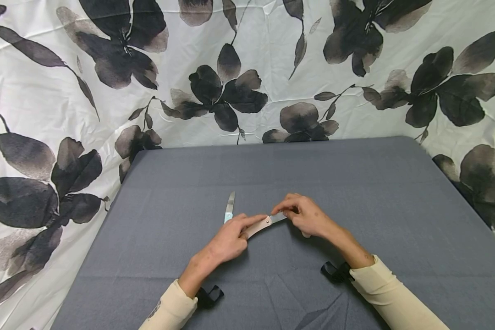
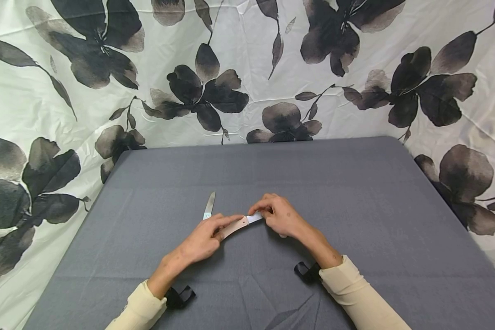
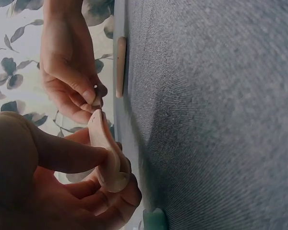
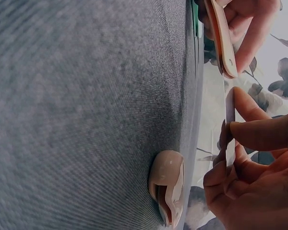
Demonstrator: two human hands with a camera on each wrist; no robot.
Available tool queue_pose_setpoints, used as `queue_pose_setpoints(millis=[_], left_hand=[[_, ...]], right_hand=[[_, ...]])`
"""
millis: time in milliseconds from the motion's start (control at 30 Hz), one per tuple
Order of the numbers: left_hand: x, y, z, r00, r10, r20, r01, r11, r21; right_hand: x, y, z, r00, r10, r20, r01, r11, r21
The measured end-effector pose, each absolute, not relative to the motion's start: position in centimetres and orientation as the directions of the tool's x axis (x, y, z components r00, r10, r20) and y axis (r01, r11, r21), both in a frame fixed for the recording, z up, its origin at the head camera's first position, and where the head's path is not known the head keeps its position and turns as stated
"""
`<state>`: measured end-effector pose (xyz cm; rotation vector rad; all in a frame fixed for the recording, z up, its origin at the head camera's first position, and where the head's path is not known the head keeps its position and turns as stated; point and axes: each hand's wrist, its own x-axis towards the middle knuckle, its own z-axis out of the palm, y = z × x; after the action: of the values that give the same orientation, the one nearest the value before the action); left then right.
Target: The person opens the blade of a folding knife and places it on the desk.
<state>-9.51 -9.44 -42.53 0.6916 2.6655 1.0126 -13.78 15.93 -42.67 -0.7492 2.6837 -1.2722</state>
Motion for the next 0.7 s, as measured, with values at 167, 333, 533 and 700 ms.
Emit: queue_pose_setpoints(millis=[167, 333, 533, 700], left_hand=[[-9.6, -9.4, -42.4, -0.854, 0.519, -0.037, 0.368, 0.653, 0.663], [-9.8, -9.4, -42.4, -0.845, 0.534, -0.033, 0.38, 0.642, 0.666], [-10.1, -9.5, -42.5, -0.849, 0.527, -0.038, 0.348, 0.612, 0.71], [-10.3, -9.5, -42.6, -0.866, 0.498, -0.035, 0.295, 0.567, 0.769]], right_hand=[[-13.9, 16.1, -42.6, -0.873, -0.474, 0.117, -0.394, 0.543, -0.741], [-14.1, 16.3, -42.6, -0.868, -0.487, 0.099, -0.391, 0.546, -0.741], [-14.8, 16.6, -42.5, -0.864, -0.495, 0.093, -0.37, 0.5, -0.783], [-15.5, 16.9, -42.3, -0.879, -0.47, 0.076, -0.307, 0.436, -0.846]])
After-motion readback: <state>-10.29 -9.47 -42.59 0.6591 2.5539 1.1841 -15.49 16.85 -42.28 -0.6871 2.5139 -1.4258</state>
